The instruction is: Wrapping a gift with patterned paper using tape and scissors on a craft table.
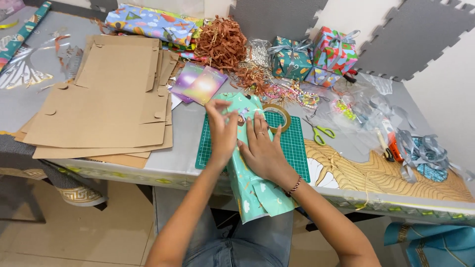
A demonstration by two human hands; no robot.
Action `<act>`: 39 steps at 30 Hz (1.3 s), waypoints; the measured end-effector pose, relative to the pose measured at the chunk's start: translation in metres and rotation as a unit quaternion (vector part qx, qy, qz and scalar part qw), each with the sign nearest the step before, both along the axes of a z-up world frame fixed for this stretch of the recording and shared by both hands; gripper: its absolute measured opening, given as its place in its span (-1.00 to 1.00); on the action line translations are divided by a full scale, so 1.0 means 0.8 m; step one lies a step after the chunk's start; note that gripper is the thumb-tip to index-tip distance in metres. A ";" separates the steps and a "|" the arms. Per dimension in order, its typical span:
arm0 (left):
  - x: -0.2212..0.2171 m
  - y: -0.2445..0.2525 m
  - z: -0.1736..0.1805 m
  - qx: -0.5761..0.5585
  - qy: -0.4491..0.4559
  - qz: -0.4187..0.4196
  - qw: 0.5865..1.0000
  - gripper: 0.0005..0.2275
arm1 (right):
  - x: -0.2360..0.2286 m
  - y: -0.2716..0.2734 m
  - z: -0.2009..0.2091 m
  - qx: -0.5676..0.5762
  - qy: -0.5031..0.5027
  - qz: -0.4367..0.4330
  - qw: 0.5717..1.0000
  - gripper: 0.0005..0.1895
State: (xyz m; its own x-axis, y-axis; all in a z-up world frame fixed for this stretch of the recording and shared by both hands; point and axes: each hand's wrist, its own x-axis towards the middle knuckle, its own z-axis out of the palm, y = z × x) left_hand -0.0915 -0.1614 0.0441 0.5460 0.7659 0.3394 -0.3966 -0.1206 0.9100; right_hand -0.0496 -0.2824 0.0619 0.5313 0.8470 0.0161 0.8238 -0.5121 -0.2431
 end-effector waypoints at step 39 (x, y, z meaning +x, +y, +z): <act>0.309 0.179 -0.091 0.268 0.437 -0.188 0.837 -0.67 | -0.001 -0.005 0.003 0.010 0.006 0.008 1.000 -0.25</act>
State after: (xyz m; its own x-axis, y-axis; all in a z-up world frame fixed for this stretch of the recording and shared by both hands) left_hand 0.1557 -0.0184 -0.0290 0.9340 0.3490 -0.0764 0.2918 -0.6218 0.7268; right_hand -0.0504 -0.2862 0.0647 0.5174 0.8553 0.0273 0.8291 -0.4932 -0.2633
